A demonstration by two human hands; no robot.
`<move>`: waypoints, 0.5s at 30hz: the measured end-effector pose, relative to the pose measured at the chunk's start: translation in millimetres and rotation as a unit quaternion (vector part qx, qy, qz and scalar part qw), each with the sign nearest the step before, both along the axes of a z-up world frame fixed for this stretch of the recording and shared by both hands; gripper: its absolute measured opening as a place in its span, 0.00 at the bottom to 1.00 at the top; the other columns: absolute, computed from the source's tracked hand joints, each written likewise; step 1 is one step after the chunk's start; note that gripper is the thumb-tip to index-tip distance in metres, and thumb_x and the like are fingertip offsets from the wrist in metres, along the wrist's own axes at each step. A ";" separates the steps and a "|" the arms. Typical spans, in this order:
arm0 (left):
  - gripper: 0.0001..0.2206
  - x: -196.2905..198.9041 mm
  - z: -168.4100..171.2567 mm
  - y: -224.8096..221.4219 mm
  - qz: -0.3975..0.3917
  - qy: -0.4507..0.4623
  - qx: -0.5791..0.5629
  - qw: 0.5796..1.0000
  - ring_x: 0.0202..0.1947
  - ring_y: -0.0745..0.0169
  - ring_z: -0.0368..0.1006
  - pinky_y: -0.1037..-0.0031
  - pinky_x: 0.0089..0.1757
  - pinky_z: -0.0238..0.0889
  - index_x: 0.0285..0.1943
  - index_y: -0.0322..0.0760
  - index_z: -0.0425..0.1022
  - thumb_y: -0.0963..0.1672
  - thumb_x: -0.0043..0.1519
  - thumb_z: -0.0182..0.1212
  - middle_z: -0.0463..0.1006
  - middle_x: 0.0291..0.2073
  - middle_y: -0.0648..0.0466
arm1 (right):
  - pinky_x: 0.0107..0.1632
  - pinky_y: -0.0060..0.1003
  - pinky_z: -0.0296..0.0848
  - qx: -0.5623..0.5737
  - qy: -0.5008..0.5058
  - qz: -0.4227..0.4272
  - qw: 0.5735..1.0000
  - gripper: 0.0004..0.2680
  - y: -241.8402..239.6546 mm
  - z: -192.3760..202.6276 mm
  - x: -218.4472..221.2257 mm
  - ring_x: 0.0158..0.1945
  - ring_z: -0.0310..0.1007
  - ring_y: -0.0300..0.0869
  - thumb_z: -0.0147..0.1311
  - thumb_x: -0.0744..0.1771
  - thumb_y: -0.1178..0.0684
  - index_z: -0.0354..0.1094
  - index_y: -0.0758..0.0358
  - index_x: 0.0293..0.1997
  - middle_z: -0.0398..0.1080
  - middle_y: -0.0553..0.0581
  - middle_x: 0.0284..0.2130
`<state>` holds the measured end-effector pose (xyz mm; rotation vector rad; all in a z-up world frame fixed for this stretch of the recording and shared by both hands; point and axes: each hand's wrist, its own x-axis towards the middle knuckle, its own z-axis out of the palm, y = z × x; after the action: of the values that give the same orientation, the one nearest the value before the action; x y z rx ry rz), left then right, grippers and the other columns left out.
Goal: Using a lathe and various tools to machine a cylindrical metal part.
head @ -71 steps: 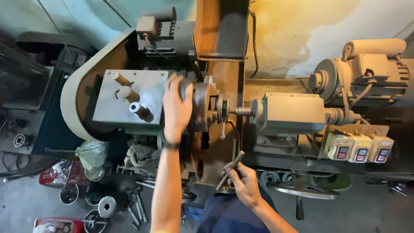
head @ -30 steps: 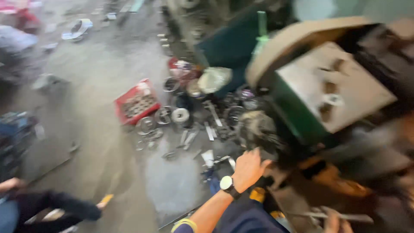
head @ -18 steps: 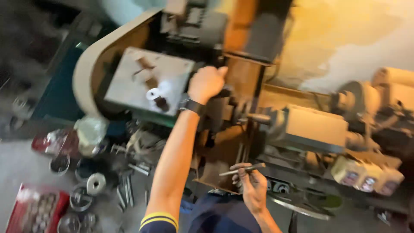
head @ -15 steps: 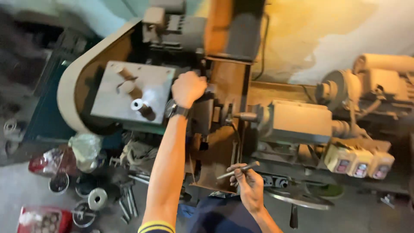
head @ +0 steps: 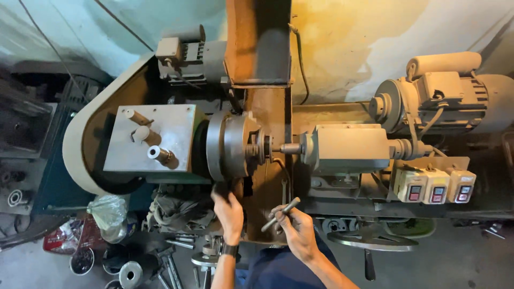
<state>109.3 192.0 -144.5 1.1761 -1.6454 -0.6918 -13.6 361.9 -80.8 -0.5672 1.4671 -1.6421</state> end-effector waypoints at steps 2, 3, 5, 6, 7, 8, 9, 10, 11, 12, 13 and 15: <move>0.23 -7.5 36.0 -8.3 0.020 -0.021 -0.023 0.999 0.61 0.36 0.69 0.57 0.61 0.61 0.68 0.22 0.61 0.36 0.63 0.57 0.72 0.60 0.31 | 0.35 0.28 0.69 0.002 0.015 0.005 1.000 0.08 -1.7 -1.9 -1.6 0.32 0.67 0.33 0.54 0.69 0.53 0.75 0.69 0.45 0.77 0.55 0.35; 0.22 -16.4 71.8 -19.0 -0.001 0.004 -0.140 0.990 0.66 0.38 0.66 0.58 0.65 0.59 0.69 0.21 0.60 0.37 0.66 0.57 0.69 0.63 0.33 | 0.36 0.28 0.71 -0.006 0.032 -0.002 0.999 0.08 -0.4 -2.5 -0.5 0.34 0.69 0.33 0.55 0.69 0.53 0.75 0.69 0.45 0.77 0.55 0.35; 0.21 -34.3 130.5 -53.6 -0.023 0.029 -0.256 0.966 0.70 0.39 0.64 0.58 0.69 0.57 0.70 0.20 0.59 0.38 0.70 0.57 0.66 0.67 0.35 | 0.38 0.28 0.73 -0.014 0.049 -0.008 0.999 0.08 -0.8 5.2 0.4 0.36 0.72 0.33 0.55 0.69 0.54 0.75 0.69 0.45 0.77 0.55 0.35; 0.17 -43.2 153.6 -77.3 -0.078 -0.030 -0.204 0.975 0.68 0.39 0.66 0.59 0.66 0.60 0.66 0.22 0.66 0.40 0.69 0.58 0.70 0.67 0.35 | 0.37 0.29 0.75 0.000 0.034 0.007 0.999 0.08 -2.3 13.5 -0.1 0.34 0.72 0.33 0.55 0.69 0.53 0.75 0.68 0.45 0.77 0.54 0.35; 0.15 -52.4 176.3 -100.0 -0.134 -0.089 -0.150 0.975 0.66 0.38 0.69 0.61 0.63 0.63 0.61 0.24 0.74 0.42 0.69 0.59 0.73 0.66 0.34 | 0.35 0.29 0.77 0.015 0.019 0.020 0.999 0.08 -2.5 22.0 -0.1 0.32 0.72 0.33 0.54 0.69 0.53 0.75 0.67 0.45 0.77 0.53 0.34; 0.15 -61.0 174.9 -116.6 -0.135 -0.090 -0.149 0.975 0.66 0.38 0.69 0.61 0.63 0.63 0.61 0.24 0.74 0.42 0.69 0.59 0.73 0.66 0.34 | 0.35 0.29 0.77 0.017 0.018 0.019 1.000 0.08 -1.8 22.2 1.2 0.32 0.72 0.33 0.54 0.69 0.53 0.75 0.67 0.45 0.77 0.53 0.34; 0.17 -69.7 171.7 -131.3 -0.142 -0.145 -0.095 0.975 0.64 0.35 0.68 0.59 0.61 0.61 0.60 0.22 0.73 0.44 0.68 0.62 0.72 0.62 0.31 | 0.34 0.29 0.75 0.026 0.040 0.023 0.999 0.08 1.1 22.4 1.4 0.32 0.72 0.34 0.54 0.69 0.53 0.75 0.67 0.45 0.78 0.54 0.34; 0.20 -78.4 167.8 -146.9 -0.148 -0.198 -0.041 0.968 0.62 0.31 0.66 0.57 0.59 0.60 0.59 0.21 0.73 0.46 0.67 0.64 0.72 0.59 0.28 | 0.33 0.29 0.74 0.036 0.062 0.027 0.997 0.08 3.1 22.2 1.6 0.31 0.72 0.34 0.54 0.69 0.54 0.76 0.67 0.44 0.79 0.54 0.34; 0.20 -80.7 179.8 -132.7 -0.146 -0.198 -0.037 0.969 0.62 0.31 0.66 0.57 0.59 0.60 0.59 0.21 0.73 0.46 0.67 0.64 0.72 0.59 0.28 | 0.33 0.29 0.74 0.039 0.062 0.031 0.997 0.08 4.8 17.7 0.4 0.31 0.72 0.34 0.54 0.69 0.54 0.76 0.67 0.44 0.79 0.54 0.34; 0.22 -82.8 191.6 -119.5 -0.113 -0.228 0.075 0.964 0.61 0.33 0.68 0.58 0.58 0.62 0.63 0.24 0.70 0.47 0.68 0.62 0.74 0.57 0.30 | 0.33 0.30 0.74 0.036 0.055 0.027 0.997 0.08 5.9 12.8 -0.4 0.31 0.72 0.34 0.54 0.69 0.54 0.75 0.68 0.45 0.79 0.55 0.34; 0.23 -81.8 202.5 -105.2 -0.078 -0.256 0.189 0.945 0.60 0.35 0.71 0.59 0.58 0.64 0.67 0.27 0.67 0.49 0.68 0.60 0.76 0.54 0.31 | 0.33 0.30 0.73 0.034 0.047 0.026 0.998 0.08 8.5 7.7 0.4 0.31 0.71 0.35 0.54 0.68 0.54 0.75 0.68 0.45 0.79 0.55 0.34; 0.23 -61.0 154.9 -77.2 -0.069 -0.137 0.080 0.985 0.60 0.36 0.71 0.61 0.57 0.65 0.68 0.26 0.67 0.46 0.68 0.59 0.76 0.57 0.33 | 0.35 0.30 0.73 0.026 0.042 0.026 0.998 0.08 8.2 6.0 -2.0 0.32 0.71 0.35 0.54 0.69 0.54 0.75 0.68 0.45 0.78 0.55 0.35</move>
<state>48.4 114.8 10.4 1.3262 -1.9447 -0.7885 -15.6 370.2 -74.9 -0.6472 1.5391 -1.5531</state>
